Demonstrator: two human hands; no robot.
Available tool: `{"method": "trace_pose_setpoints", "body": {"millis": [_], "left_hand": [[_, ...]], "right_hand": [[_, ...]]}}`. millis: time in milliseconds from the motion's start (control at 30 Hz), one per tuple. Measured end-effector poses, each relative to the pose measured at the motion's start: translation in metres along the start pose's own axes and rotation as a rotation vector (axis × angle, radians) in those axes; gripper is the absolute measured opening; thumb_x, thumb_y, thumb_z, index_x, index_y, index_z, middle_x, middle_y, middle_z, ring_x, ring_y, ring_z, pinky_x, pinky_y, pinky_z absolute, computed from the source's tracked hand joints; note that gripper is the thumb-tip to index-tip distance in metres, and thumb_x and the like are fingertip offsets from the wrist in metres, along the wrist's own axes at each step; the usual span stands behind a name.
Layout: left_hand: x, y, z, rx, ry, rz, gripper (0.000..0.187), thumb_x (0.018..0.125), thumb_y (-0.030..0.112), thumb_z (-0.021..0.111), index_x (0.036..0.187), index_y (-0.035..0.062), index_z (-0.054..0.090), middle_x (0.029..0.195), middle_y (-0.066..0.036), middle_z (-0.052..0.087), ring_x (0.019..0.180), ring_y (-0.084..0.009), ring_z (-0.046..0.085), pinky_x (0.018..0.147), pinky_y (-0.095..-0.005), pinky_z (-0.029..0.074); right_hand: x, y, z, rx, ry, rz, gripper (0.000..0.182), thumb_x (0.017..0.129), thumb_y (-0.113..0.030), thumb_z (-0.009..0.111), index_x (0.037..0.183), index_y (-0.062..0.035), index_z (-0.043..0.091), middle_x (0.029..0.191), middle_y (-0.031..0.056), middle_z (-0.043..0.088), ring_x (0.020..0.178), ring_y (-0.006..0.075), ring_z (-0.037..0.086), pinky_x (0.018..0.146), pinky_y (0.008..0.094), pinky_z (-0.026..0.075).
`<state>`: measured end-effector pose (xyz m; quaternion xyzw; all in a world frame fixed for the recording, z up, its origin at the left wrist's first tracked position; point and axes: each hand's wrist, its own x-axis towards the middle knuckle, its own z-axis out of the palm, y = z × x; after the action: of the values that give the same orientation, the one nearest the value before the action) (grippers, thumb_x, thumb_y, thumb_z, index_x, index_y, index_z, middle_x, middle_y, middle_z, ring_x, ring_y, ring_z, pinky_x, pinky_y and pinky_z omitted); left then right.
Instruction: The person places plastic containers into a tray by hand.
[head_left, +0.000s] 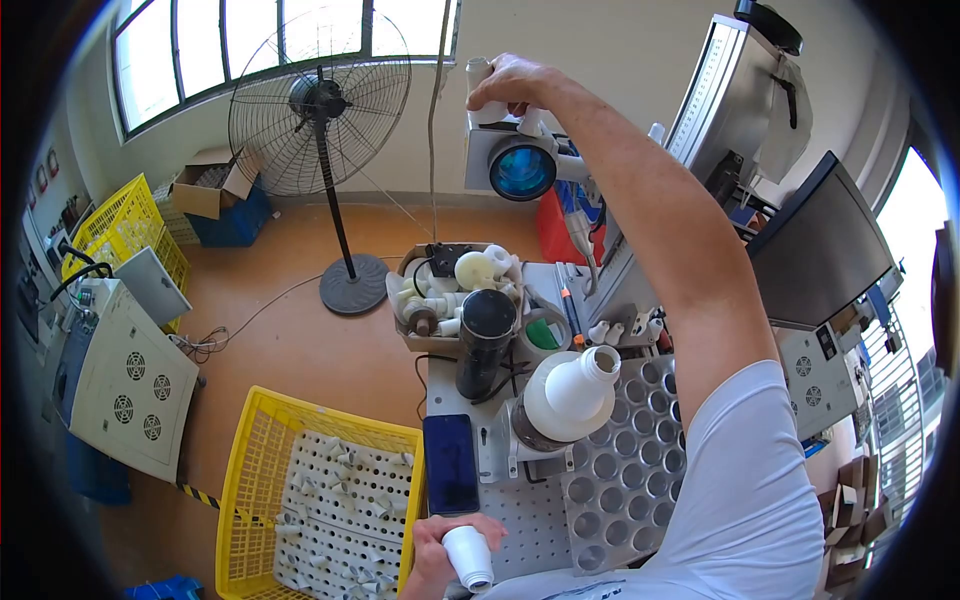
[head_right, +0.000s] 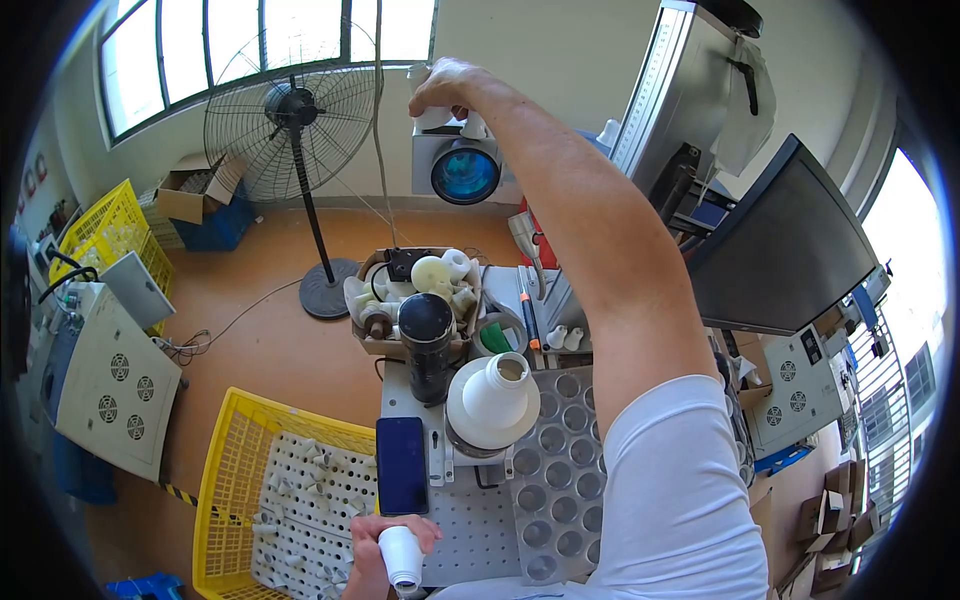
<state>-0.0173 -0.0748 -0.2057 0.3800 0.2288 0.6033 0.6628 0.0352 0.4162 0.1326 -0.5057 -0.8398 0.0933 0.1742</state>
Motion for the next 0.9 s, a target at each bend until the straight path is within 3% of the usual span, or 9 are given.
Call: {"method": "trace_pose_setpoints", "body": {"millis": [200, 333, 467, 533, 600, 633, 733, 767, 900], "left_hand": [[0.004, -0.008, -0.001, -0.052, -0.016, 0.066, 0.075, 0.092, 0.051, 0.019, 0.076, -0.0086, 0.062, 0.081, -0.021, 0.064, 0.081, -0.0305, 0.060, 0.096, -0.0505, 0.045], [0.005, -0.013, -0.002, -0.041, 0.010, 0.033, 0.067, 0.090, 0.047, 0.026, 0.076, -0.0086, 0.062, 0.080, -0.021, 0.064, 0.080, -0.0310, 0.060, 0.094, -0.0507, 0.047], [0.004, -0.008, 0.002, -0.093, 0.069, 0.076, 0.081, 0.089, 0.067, 0.042, 0.078, -0.0108, 0.063, 0.084, -0.022, 0.065, 0.079, -0.0292, 0.062, 0.086, -0.0459, 0.050], [0.000, 0.001, 0.002, -0.091, 0.176, 0.060, 0.100, 0.077, 0.087, 0.049, 0.080, -0.0128, 0.064, 0.089, -0.023, 0.066, 0.076, -0.0258, 0.063, 0.072, -0.0352, 0.050], [0.011, 0.015, 0.001, -0.094, 0.224, 0.259, 0.092, 0.085, 0.078, 0.049, 0.080, -0.0124, 0.064, 0.088, -0.024, 0.065, 0.069, -0.0240, 0.061, 0.060, -0.0323, 0.046], [0.024, 0.033, 0.000, -0.068, 0.148, 0.323, 0.077, 0.091, 0.064, 0.046, 0.081, -0.0103, 0.063, 0.090, -0.023, 0.064, 0.074, -0.0247, 0.060, 0.064, -0.0333, 0.046], [0.048, 0.085, 0.014, -0.340, 0.263, 0.198, 0.053, 0.095, 0.045, 0.037, 0.082, -0.0005, 0.061, 0.094, -0.019, 0.059, 0.087, -0.0292, 0.054, 0.080, -0.0377, 0.044], [0.055, 0.090, 0.017, -0.285, 0.210, 0.304, 0.045, 0.092, 0.035, 0.035, 0.084, -0.0013, 0.059, 0.096, -0.019, 0.058, 0.085, -0.0297, 0.053, 0.079, -0.0390, 0.044], [0.067, 0.112, 0.073, -0.466, 0.265, 0.173, 0.044, 0.096, 0.031, 0.028, 0.099, -0.0039, 0.054, 0.101, -0.020, 0.057, 0.091, -0.0305, 0.057, 0.082, -0.0428, 0.049]], "right_hand": [[0.001, 0.006, -0.008, 0.011, 0.104, 0.022, 0.055, 0.066, -0.039, 0.080, 0.106, -0.0015, 0.073, 0.099, 0.0167, 0.071, 0.080, 0.0244, 0.069, 0.066, 0.0355, 0.058], [0.006, 0.012, -0.007, -0.049, 0.212, -0.066, 0.059, 0.075, -0.039, 0.079, 0.118, -0.0008, 0.068, 0.115, 0.0204, 0.068, 0.103, 0.0311, 0.067, 0.087, 0.0369, 0.055], [-0.006, 0.012, -0.011, -0.061, 0.376, -0.051, 0.058, 0.076, -0.042, 0.078, 0.119, -0.0029, 0.068, 0.122, 0.0212, 0.066, 0.116, 0.0336, 0.063, 0.103, 0.0354, 0.047], [-0.023, 0.013, -0.028, -0.011, 0.552, -0.153, 0.056, 0.080, -0.042, 0.077, 0.118, -0.0023, 0.068, 0.116, 0.0192, 0.069, 0.106, 0.0309, 0.066, 0.095, 0.0355, 0.051], [-0.057, 0.016, -0.059, 0.068, 0.672, -0.389, 0.042, 0.089, -0.036, 0.071, 0.115, -0.0032, 0.070, 0.103, 0.0138, 0.073, 0.086, 0.0218, 0.069, 0.080, 0.0327, 0.054], [-0.120, -0.027, -0.073, 0.285, 0.766, -0.397, 0.035, 0.083, -0.021, 0.069, 0.102, 0.0078, 0.068, 0.091, 0.0203, 0.072, 0.084, 0.0284, 0.068, 0.075, 0.0370, 0.053], [-0.223, -0.064, -0.070, 0.420, 0.610, -0.605, 0.013, 0.089, -0.014, 0.069, 0.092, -0.0015, 0.070, 0.080, 0.0051, 0.069, 0.064, 0.0107, 0.063, 0.058, 0.0244, 0.051], [-0.244, -0.041, -0.070, 0.344, 0.464, -0.727, 0.028, 0.093, -0.024, 0.067, 0.112, -0.0030, 0.071, 0.097, 0.0098, 0.074, 0.079, 0.0130, 0.067, 0.071, 0.0267, 0.053], [-0.383, -0.066, 0.006, 0.504, -0.078, -0.719, 0.053, 0.074, -0.018, 0.084, 0.119, 0.0010, 0.062, 0.105, 0.0114, 0.068, 0.071, 0.0117, 0.064, 0.058, 0.0262, 0.050]]}}
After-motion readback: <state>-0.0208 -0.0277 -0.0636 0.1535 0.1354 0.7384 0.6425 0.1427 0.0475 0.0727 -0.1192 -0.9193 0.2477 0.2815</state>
